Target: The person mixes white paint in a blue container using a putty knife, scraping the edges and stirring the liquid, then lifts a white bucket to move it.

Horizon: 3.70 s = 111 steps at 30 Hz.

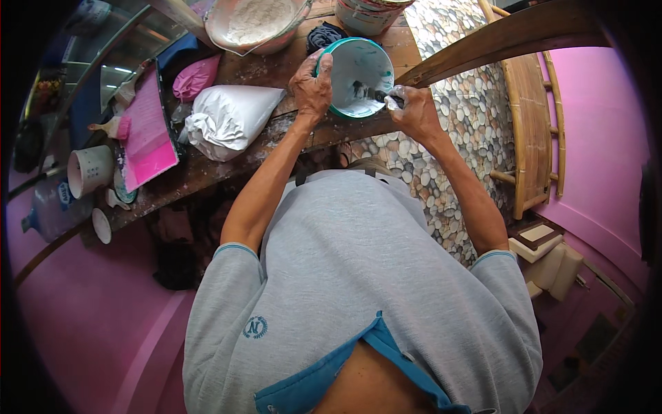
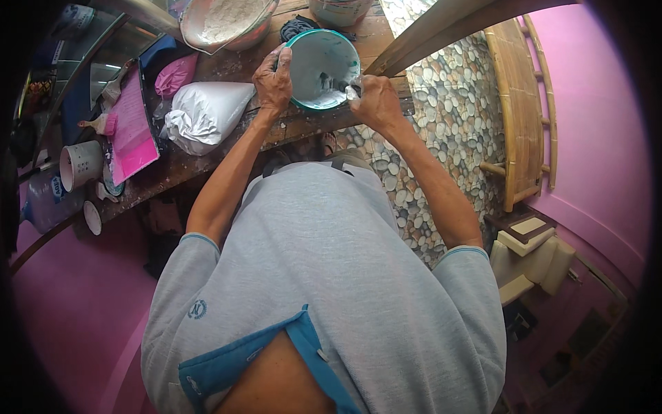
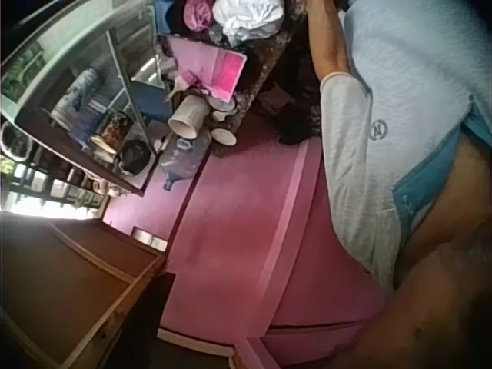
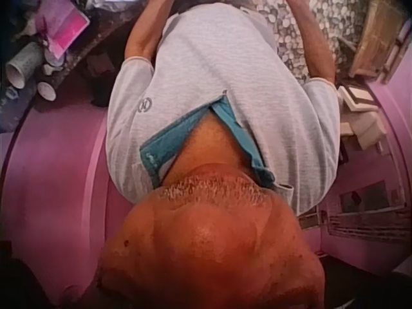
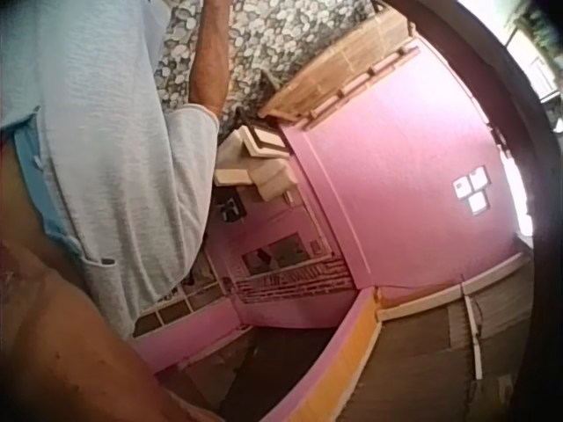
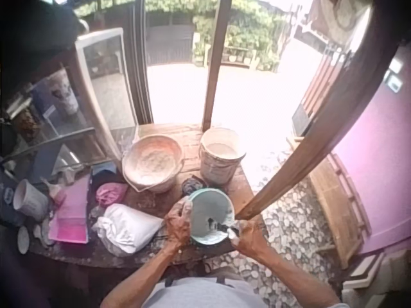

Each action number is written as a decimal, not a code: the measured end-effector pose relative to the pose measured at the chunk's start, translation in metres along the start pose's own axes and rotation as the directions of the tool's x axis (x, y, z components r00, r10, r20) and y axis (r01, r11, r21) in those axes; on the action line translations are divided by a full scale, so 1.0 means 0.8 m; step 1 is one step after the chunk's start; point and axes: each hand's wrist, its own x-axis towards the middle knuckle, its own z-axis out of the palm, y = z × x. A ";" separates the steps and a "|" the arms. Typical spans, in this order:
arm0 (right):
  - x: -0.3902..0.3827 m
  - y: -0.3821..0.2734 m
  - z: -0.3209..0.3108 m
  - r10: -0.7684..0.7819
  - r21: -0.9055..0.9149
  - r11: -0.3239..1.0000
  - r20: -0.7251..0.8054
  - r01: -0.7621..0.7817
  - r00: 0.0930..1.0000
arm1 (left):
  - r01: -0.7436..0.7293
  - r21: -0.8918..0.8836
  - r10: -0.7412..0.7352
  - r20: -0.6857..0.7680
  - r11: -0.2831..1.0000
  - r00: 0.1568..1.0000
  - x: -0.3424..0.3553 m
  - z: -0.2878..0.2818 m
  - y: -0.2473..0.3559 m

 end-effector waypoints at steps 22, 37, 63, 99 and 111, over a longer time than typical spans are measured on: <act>-0.038 -0.016 0.018 0.186 -0.105 0.975 -0.087 -0.195 0.979 | -0.058 0.032 0.058 -0.005 0.998 0.998 -0.003 0.013 -0.005; 0.032 -0.016 0.039 -0.035 -0.306 0.952 -0.026 0.025 0.999 | -0.041 -0.021 0.042 0.055 0.999 0.998 -0.002 0.009 -0.002; 0.099 -0.012 0.063 -0.111 -0.125 0.986 -0.026 0.107 0.993 | -0.005 -0.023 0.008 0.126 1.000 0.992 0.018 0.003 -0.011; 0.084 -0.042 0.056 -0.057 0.034 0.998 0.019 0.056 0.998 | 0.025 -0.022 -0.023 0.098 0.999 0.995 0.024 -0.003 -0.018; 0.091 -0.041 0.060 -0.122 -0.208 0.968 0.094 0.139 0.988 | 0.052 0.002 -0.052 0.100 0.999 0.994 0.031 -0.019 -0.027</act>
